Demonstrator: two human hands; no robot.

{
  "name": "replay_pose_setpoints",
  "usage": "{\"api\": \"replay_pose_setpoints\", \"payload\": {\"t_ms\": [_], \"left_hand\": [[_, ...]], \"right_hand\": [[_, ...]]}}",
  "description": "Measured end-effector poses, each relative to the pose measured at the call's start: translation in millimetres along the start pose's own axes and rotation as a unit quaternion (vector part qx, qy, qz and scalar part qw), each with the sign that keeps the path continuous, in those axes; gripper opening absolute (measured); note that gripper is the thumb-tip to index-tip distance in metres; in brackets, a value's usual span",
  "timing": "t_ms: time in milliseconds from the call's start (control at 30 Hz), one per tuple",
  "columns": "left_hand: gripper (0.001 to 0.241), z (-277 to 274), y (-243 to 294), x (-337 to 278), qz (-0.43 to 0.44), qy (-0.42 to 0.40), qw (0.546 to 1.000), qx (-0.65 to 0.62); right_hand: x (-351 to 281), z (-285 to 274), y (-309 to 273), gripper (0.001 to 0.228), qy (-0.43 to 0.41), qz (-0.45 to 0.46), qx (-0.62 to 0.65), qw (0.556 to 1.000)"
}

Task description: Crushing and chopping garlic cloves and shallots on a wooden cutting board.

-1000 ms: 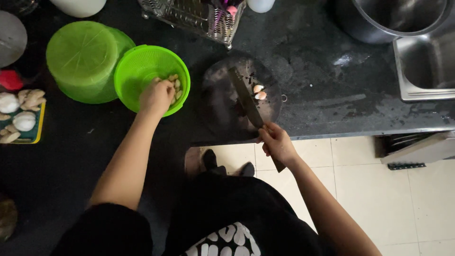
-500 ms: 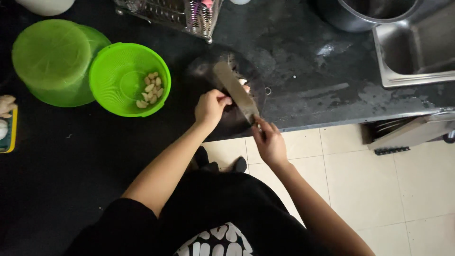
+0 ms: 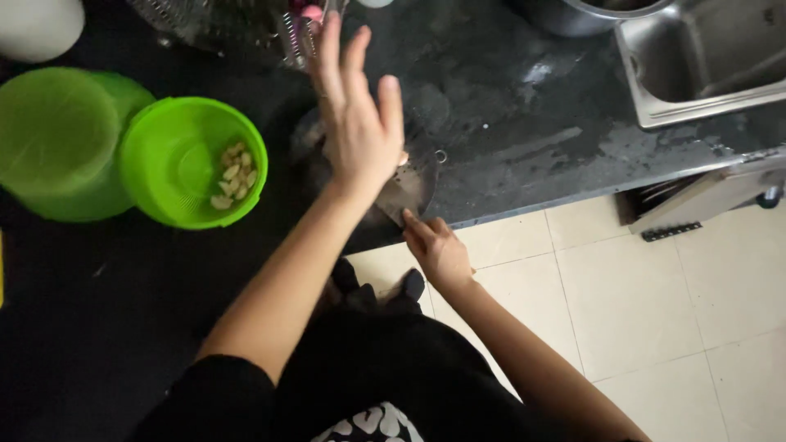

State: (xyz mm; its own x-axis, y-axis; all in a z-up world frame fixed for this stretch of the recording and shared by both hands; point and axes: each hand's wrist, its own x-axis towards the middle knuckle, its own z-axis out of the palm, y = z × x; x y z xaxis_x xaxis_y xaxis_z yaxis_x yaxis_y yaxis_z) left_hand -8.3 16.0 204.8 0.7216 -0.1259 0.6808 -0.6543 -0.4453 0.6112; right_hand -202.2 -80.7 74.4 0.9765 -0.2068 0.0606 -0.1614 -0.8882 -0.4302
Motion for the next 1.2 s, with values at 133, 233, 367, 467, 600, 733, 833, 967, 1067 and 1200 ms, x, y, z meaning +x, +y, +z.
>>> {"api": "replay_pose_setpoints", "payload": {"t_ms": [133,233,367,467,600,733,833,967,1067,1200], "left_hand": [[0.065,74.1,-43.2,-61.4,0.012,-0.076,0.996,0.041],[0.075,111.0,-96.0,-103.3,0.038,-0.073,0.976,0.201],[0.080,113.0,-90.9,-116.9,-0.043,-0.138,0.985,0.092],[0.069,105.2,-110.5,-118.0,-0.063,-0.051,0.996,0.026],[0.060,44.2,-99.5,-95.2,-0.153,0.109,0.982,-0.014],[0.037,6.2,-106.5,-106.0,-0.158,0.060,0.985,-0.033],[0.025,-10.2,-103.1,-128.5,-0.137,-0.058,0.989,-0.006],[0.030,-30.5,-111.8,-126.3,-0.169,-0.015,0.985,0.037],[0.029,-59.3,-135.8,-112.5,-0.192,0.039,0.980,0.045],[0.024,-97.6,-198.0,-100.9,-0.193,0.013,0.973,0.122]], "right_hand": [[-8.5,15.8,12.9,0.046,0.014,0.006,-0.015,1.000],[3.9,30.4,24.3,0.046,-0.028,0.042,-0.040,0.998],[-6.5,21.7,25.5,0.042,-0.046,0.047,-0.050,0.997],[-0.9,10.6,15.7,0.044,-0.060,0.071,0.025,0.995],[6.2,-6.0,3.9,0.032,-0.067,0.098,0.335,0.935],[20.4,-19.3,16.4,0.036,-0.134,0.228,0.534,0.803],[18.7,-22.0,20.2,0.033,-0.124,0.210,0.551,0.798],[25.7,-49.6,2.7,0.022,-0.189,0.134,0.425,0.875],[27.7,-46.3,9.3,0.021,-0.236,0.098,0.335,0.907],[32.9,-17.1,42.5,0.017,-0.172,0.114,0.310,0.928]]}}
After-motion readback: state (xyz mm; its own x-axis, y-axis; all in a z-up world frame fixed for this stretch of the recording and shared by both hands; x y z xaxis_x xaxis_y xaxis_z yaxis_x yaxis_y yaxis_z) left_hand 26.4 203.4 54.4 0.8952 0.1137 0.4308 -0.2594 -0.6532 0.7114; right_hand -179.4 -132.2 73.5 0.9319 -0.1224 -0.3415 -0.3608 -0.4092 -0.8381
